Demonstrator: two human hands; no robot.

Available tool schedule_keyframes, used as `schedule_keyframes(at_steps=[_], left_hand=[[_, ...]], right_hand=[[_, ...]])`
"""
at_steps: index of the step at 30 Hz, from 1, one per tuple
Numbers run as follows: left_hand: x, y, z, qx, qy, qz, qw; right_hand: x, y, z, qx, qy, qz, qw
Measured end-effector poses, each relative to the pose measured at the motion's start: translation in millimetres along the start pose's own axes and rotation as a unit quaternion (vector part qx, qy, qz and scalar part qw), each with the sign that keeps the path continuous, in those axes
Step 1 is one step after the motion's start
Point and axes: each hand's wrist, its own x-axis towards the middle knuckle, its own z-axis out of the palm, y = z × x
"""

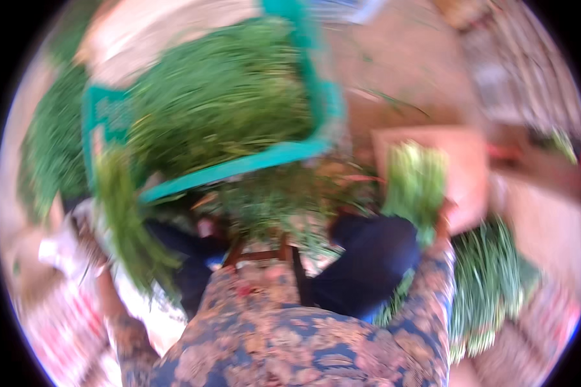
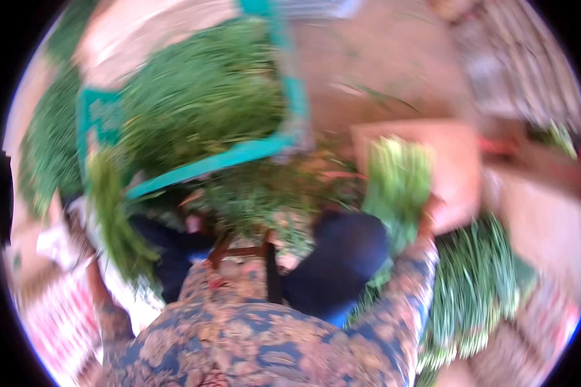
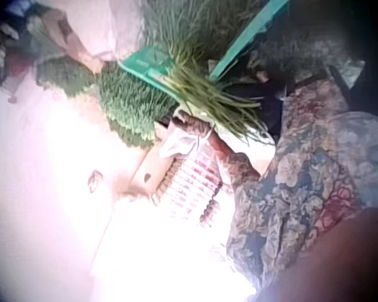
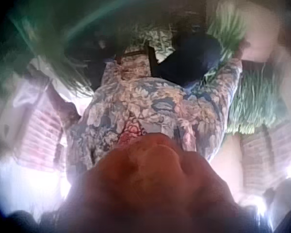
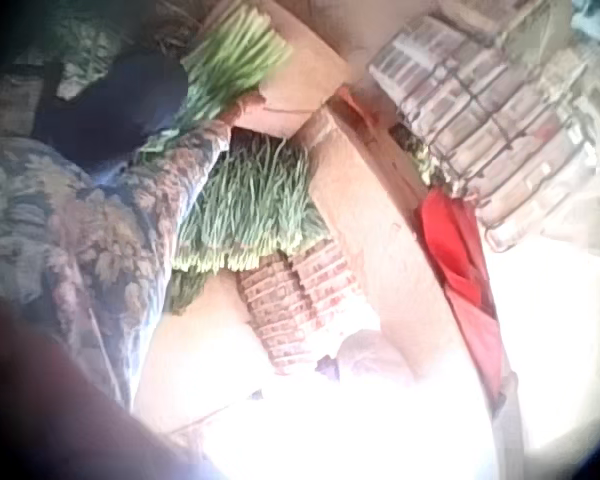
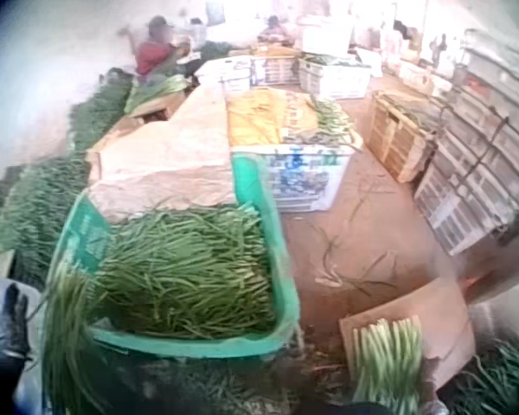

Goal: The person bundles a large amount of green vegetables by hand, picking stalks from a green crate and tying them together with a thin strip on a cardboard surface.

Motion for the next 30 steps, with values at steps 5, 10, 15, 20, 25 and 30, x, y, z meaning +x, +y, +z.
schedule_keyframes(at_steps=[5,10,15,20,25,30], left_hand=[[18,19,23,0.005,0.02,-0.027,0.999],[11,12,3,-0.014,-0.001,-0.111,0.994],[10,-11,2,-0.15,-0.068,-0.19,0.968],[11,-45,21,-0.262,-0.136,-0.283,0.912],[7,-61,41,-0.273,-0.164,-0.305,0.898],[-6,-39,40,-0.337,-0.189,-0.304,0.871]], right_hand=[[-35,52,22,0.303,0.03,0.217,0.927],[-20,41,-80,0.451,0.181,0.189,0.853],[-89,-33,-324,0.608,0.114,-0.181,0.764],[-216,-192,-490,0.625,0.034,-0.449,0.637],[-243,-387,-529,0.501,-0.245,-0.562,0.611],[-266,-490,-535,0.353,-0.38,-0.538,0.665]])
